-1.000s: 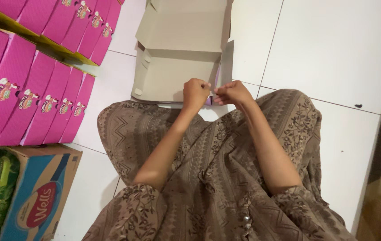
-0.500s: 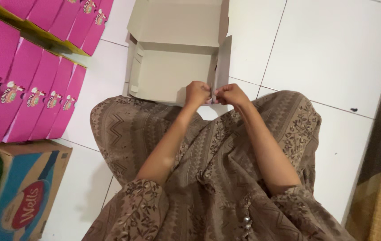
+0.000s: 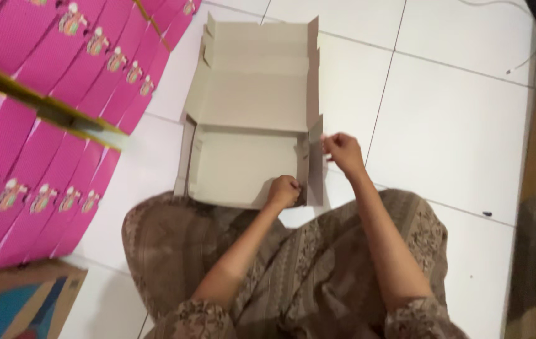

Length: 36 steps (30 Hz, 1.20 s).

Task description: The person assembles cardboard boxes by hand and stacks them against a wall.

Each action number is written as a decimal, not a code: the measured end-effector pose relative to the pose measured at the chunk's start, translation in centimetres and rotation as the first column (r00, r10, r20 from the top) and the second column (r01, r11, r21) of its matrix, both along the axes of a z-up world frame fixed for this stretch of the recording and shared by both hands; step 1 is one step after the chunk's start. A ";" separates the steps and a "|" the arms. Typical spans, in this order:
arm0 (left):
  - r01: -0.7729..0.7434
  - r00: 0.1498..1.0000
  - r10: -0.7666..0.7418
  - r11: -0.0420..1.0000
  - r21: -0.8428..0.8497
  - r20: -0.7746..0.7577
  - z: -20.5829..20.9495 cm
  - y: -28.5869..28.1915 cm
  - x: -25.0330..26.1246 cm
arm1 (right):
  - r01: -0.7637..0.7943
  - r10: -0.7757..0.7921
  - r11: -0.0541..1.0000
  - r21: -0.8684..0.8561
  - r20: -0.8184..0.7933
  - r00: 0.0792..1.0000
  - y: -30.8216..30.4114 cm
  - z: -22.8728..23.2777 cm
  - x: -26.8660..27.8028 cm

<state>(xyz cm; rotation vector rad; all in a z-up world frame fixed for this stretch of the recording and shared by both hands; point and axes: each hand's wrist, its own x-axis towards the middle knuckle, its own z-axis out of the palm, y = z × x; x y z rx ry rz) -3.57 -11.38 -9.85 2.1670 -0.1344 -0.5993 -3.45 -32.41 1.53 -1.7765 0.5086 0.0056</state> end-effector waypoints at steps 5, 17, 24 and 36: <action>-0.165 0.865 0.252 0.959 -0.229 0.433 10.2 -2.2 7.2 | 0.095 -0.103 0.991 -0.092 -0.086 0.991 -1.9 2.1 11.1; -0.142 0.837 0.230 0.968 -0.208 0.496 28.0 -6.5 17.6 | 0.301 0.091 0.797 -0.523 0.597 0.797 3.3 6.7 11.1; -0.005 0.789 0.031 0.999 -0.044 0.613 35.6 -5.3 17.1 | 0.436 0.269 0.689 -0.579 0.763 0.588 8.3 12.8 2.8; 0.102 0.561 0.045 0.987 -0.123 0.827 38.3 2.5 9.5 | 0.435 -0.010 0.845 -0.312 0.803 0.595 9.5 21.7 -0.7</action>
